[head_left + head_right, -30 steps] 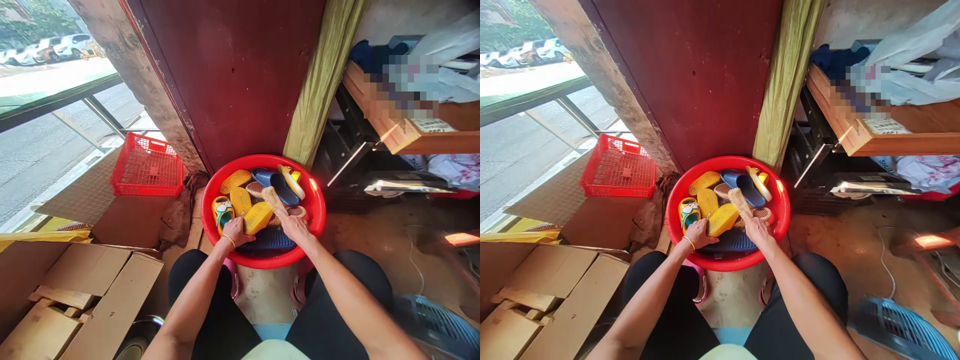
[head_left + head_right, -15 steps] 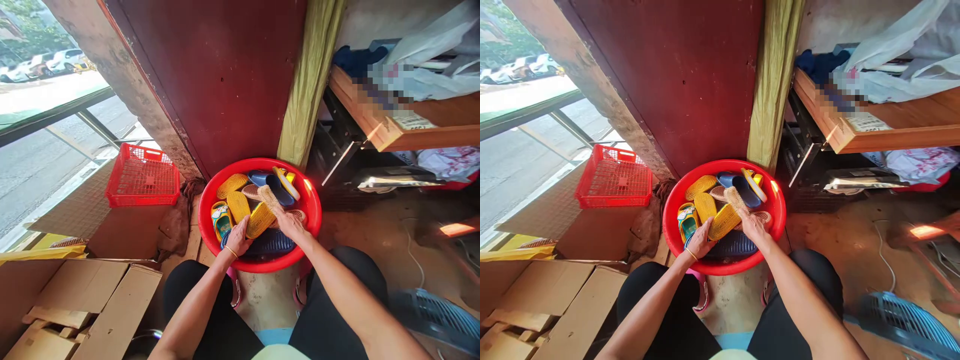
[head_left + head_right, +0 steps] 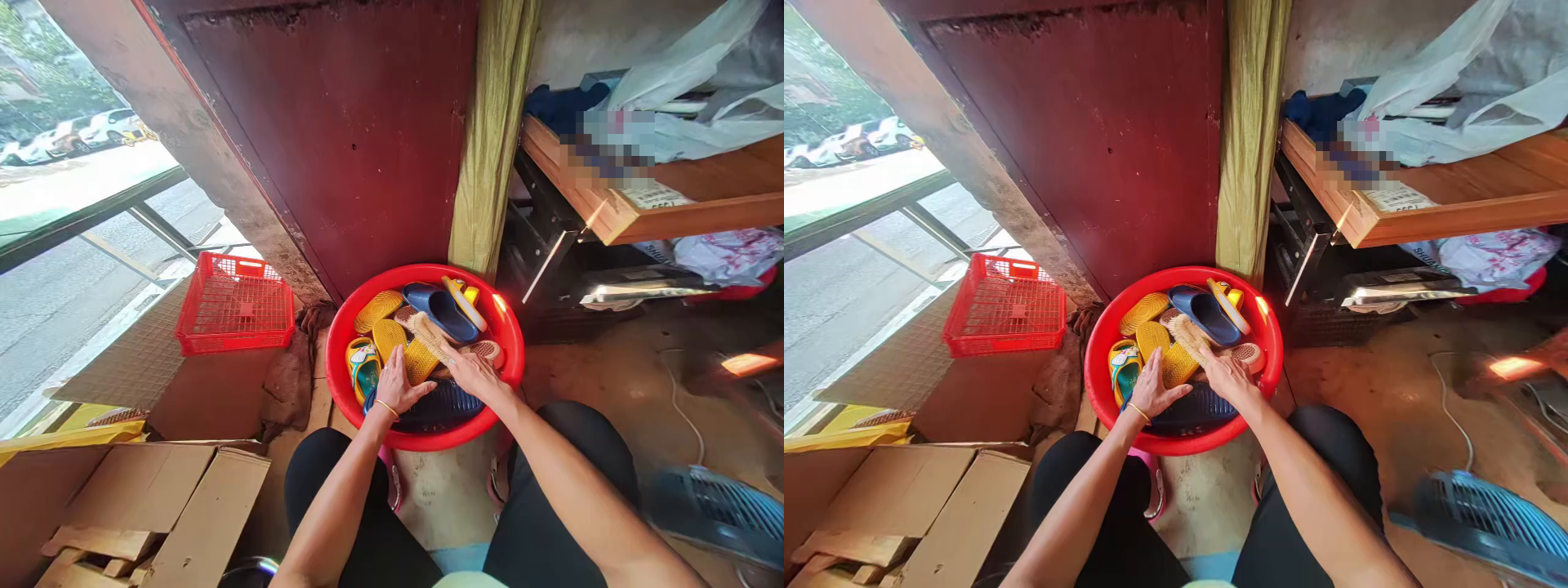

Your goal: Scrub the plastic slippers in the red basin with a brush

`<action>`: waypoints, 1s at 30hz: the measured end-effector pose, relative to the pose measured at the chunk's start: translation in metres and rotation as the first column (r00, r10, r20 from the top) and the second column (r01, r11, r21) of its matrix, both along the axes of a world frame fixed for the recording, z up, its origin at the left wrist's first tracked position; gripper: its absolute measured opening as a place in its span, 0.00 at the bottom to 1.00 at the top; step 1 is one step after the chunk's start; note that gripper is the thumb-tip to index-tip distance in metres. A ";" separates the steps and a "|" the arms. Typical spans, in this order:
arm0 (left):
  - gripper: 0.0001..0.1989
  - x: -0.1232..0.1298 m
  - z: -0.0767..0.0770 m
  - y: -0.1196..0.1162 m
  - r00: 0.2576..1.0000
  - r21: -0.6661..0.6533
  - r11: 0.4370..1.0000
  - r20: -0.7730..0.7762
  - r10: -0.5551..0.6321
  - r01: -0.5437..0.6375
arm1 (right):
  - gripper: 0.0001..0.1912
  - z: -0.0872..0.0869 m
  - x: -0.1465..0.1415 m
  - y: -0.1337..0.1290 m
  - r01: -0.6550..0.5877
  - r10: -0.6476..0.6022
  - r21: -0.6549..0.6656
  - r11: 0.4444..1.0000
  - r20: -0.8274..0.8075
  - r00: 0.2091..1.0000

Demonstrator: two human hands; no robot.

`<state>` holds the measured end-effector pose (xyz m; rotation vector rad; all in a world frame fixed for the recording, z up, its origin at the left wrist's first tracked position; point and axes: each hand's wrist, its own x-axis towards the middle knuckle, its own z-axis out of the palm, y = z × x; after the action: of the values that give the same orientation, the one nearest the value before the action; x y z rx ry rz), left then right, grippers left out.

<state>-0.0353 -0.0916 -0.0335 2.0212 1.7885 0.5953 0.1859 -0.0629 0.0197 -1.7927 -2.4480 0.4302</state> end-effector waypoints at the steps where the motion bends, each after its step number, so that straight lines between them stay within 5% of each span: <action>1: 0.55 0.008 0.002 0.003 0.997 0.022 0.999 -0.070 0.031 -0.029 | 0.29 0.004 0.001 0.000 0.005 -0.004 0.032 0.999 -0.025 1.000; 5: 0.50 0.025 0.005 0.019 0.955 -0.019 0.992 -0.271 0.118 -0.128 | 0.29 0.018 0.007 -0.001 0.052 -0.040 0.158 0.986 -0.083 0.996; 11: 0.35 0.003 0.010 0.041 0.977 -0.216 0.964 -0.175 0.119 -0.156 | 0.28 0.027 0.024 0.002 0.122 -0.117 0.210 0.970 -0.037 0.992; 14: 0.37 -0.003 0.010 0.038 0.986 -0.073 0.987 -0.100 0.135 -0.143 | 0.29 0.028 0.025 0.004 0.131 -0.118 0.220 0.967 -0.070 0.990; 18: 0.41 -0.008 0.015 0.028 0.970 0.213 0.974 0.241 0.029 -0.082 | 0.28 0.029 0.022 0.007 0.212 -0.175 0.216 0.953 -0.176 0.969; 24: 0.47 -0.005 0.031 0.016 0.709 0.314 0.916 0.704 -0.050 -0.248 | 0.29 0.026 0.019 0.008 0.285 -0.188 0.221 0.933 -0.377 0.907; 30: 0.43 0.004 0.040 0.013 0.478 0.251 0.908 0.876 -0.066 -0.334 | 0.28 0.026 0.012 0.003 0.244 -0.106 0.295 0.924 -0.415 0.904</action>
<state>-0.0311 -0.0782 0.0068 1.2638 1.1901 1.7904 0.1984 -0.0601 0.0457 -1.5827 -1.9273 0.2907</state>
